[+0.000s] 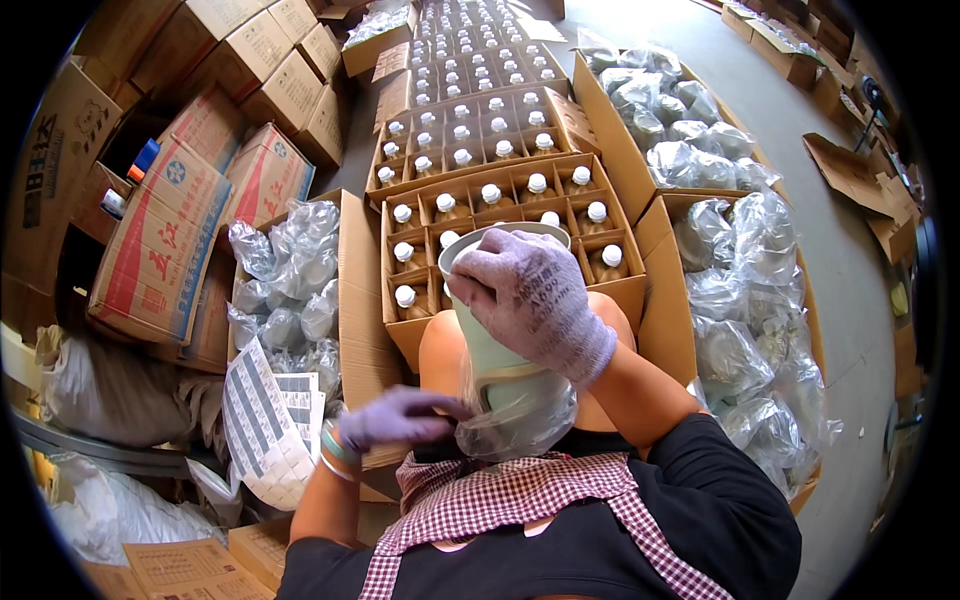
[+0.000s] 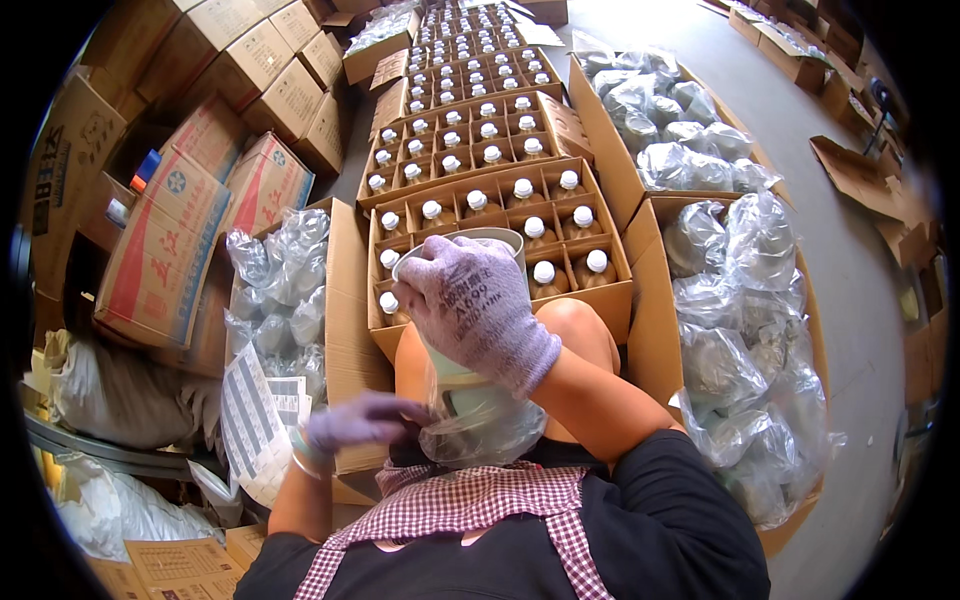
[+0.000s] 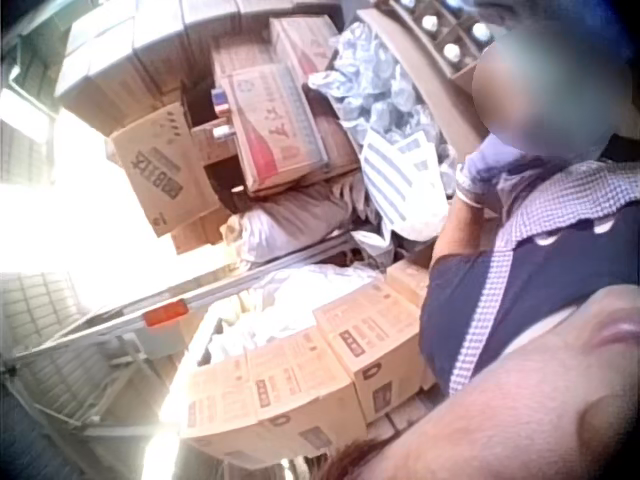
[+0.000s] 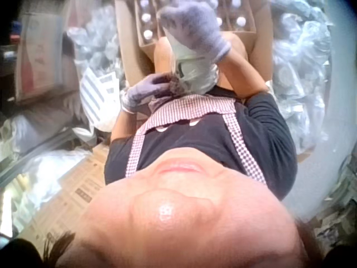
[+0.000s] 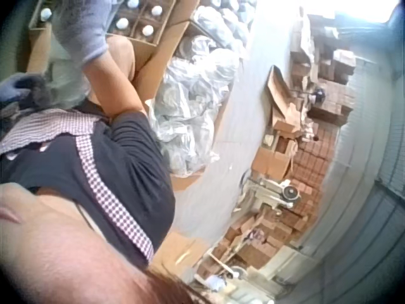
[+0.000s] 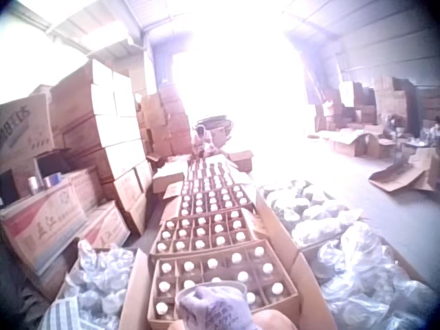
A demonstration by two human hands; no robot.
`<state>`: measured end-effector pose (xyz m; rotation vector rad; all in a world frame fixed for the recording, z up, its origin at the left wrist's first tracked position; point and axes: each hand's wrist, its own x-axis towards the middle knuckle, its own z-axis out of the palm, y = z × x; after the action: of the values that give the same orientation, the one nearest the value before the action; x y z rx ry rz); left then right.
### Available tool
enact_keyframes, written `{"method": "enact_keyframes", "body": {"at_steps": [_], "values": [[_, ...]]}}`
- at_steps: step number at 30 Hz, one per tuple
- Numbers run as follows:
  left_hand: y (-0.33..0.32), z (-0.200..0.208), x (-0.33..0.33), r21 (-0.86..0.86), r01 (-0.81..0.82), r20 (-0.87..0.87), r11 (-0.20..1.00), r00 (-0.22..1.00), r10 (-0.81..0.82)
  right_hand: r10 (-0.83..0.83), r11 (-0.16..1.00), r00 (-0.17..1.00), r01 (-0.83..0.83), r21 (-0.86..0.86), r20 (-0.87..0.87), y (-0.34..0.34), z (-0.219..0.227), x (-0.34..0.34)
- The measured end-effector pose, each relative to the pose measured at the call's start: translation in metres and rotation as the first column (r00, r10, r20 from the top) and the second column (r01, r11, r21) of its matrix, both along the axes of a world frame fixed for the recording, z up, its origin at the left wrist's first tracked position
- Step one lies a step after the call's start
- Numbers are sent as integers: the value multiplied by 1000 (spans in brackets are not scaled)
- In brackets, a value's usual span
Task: The person assembles thermos bottles by placing inner components and lids into the outer casing by hand, then places the assembled units into plastic bags.
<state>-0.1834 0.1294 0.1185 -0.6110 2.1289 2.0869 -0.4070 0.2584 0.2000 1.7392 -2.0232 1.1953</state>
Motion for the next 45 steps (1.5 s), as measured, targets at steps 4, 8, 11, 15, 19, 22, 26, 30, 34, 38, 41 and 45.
{"method": "enact_keyframes", "body": {"at_steps": [4,8,11,15,19,22,26,30,34,38,41,45], "values": [[-38,13,-103,153,-465,-571,872,679,462,102,994,995,-102,-41,16,-4,-1,17],[-31,-13,-129,588,42,-569,808,732,376,454,876,858,-381,-295,241,-7,-25,-43],[13,33,-115,-249,-528,-830,812,549,102,520,835,156,-301,-461,840,-17,-106,-114],[-27,37,-99,-127,-748,-916,652,341,212,105,989,495,41,-144,863,-23,-139,-141],[-21,22,-115,83,-547,-709,833,555,435,385,825,833,-117,-553,397,28,-58,-67],[-11,25,-95,-230,-652,-831,722,518,204,527,847,558,-283,-449,641,29,-71,-76],[0,29,-92,-344,-691,-885,635,465,27,630,776,366,-337,-534,685,16,-97,-100],[-28,51,-127,42,-188,-854,981,502,133,604,747,205,-482,-457,770,-34,-55,-93],[-80,57,-163,-259,-470,-605,844,760,238,486,826,-222,-200,-527,845,-103,-53,-131],[-110,1,-173,314,-402,-541,860,669,510,198,822,971,-90,-562,134,-136,-87,-107],[-86,-13,-171,334,-386,-529,860,678,510,205,919,970,-146,-366,128,-129,-99,-109],[-79,-77,-161,6,-703,-439,711,637,633,78,994,834,-21,-111,547,-143,-97,-113]]}}
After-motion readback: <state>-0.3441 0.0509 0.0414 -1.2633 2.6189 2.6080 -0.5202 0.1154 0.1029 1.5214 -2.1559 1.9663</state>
